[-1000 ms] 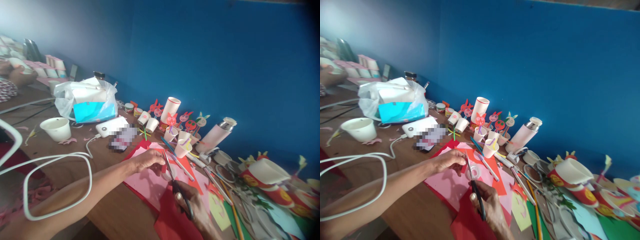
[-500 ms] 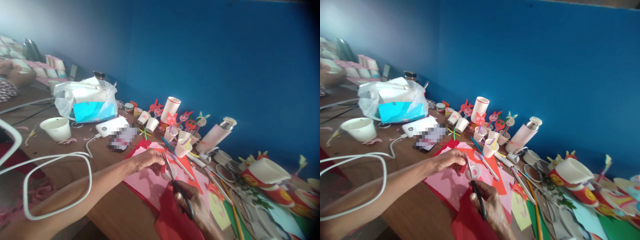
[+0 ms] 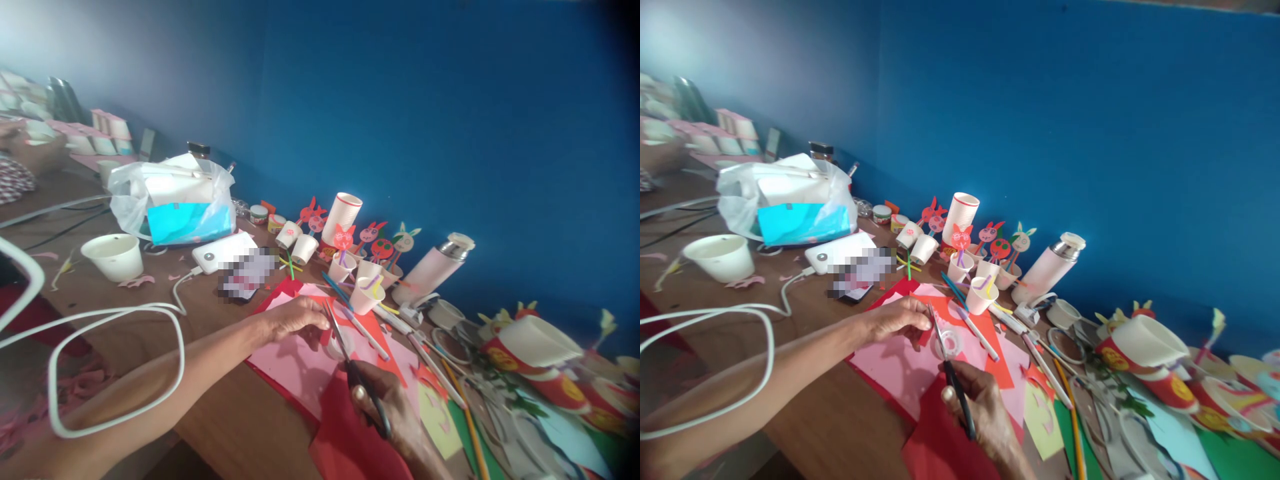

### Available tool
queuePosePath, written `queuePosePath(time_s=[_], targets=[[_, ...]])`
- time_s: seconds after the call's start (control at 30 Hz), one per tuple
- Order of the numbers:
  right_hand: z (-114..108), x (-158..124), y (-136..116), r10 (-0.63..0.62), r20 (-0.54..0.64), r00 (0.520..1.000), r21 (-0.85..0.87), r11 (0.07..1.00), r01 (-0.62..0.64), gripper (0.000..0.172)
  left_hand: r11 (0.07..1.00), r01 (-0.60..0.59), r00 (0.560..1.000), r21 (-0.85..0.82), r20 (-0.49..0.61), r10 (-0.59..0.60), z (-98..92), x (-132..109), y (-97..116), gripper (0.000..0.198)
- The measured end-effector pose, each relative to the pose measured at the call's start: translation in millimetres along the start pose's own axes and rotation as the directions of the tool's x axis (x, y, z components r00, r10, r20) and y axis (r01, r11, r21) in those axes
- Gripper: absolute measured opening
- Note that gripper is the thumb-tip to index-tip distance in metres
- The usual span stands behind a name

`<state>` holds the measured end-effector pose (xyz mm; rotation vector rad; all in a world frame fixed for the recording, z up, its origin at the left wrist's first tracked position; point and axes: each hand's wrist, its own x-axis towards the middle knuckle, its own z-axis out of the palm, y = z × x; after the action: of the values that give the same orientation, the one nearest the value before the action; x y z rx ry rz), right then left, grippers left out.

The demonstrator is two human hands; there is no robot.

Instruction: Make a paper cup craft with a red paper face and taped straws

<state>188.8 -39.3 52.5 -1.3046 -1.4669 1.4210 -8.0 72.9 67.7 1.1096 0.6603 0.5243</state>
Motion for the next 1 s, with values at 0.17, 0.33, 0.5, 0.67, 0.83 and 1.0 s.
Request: queuePosePath(time_s=[0.17, 0.33, 0.5, 0.67, 0.83, 1.0], targets=[[-0.3, 0.3, -1.7, -0.003, 0.013, 1.000, -0.004, 1.000, 0.003, 0.063, 1.000, -0.005, 1.000, 0.013, 0.018, 0.005, -1.7, 0.1, -0.1, 0.012], [-0.7, -0.3, -3.9, 0.016, 0.019, 1.000, -0.013, 1.000, -0.016, 0.064, 1.000, 0.009, 1.000, 0.019, 0.020, -0.009, -2.1, -0.5, 1.2, 0.013], [-0.9, 0.1, -2.2, 0.010, 0.020, 1.000, -0.015, 1.000, -0.010, 0.065, 0.999, 0.009, 0.999, 0.041, 0.030, -0.011, -2.0, -1.6, 2.4, 0.013], [-1.3, 0.5, -0.4, 0.000, 0.026, 1.000, -0.015, 1.000, 0.000, 0.063, 0.999, 0.009, 0.999, 0.045, 0.040, -0.010, -2.3, -2.0, 2.6, 0.014], [-0.9, 0.2, -4.0, -0.001, 0.023, 1.000, -0.040, 0.999, 0.002, 0.064, 0.999, 0.016, 0.998, 0.042, 0.063, -0.018, -3.1, -1.5, 2.2, 0.016], [-1.0, -0.2, -3.4, 0.012, 0.026, 1.000, -0.029, 1.000, -0.011, 0.065, 0.999, 0.025, 0.998, 0.025, 0.065, -0.027, -3.3, -1.7, 2.9, 0.016]])
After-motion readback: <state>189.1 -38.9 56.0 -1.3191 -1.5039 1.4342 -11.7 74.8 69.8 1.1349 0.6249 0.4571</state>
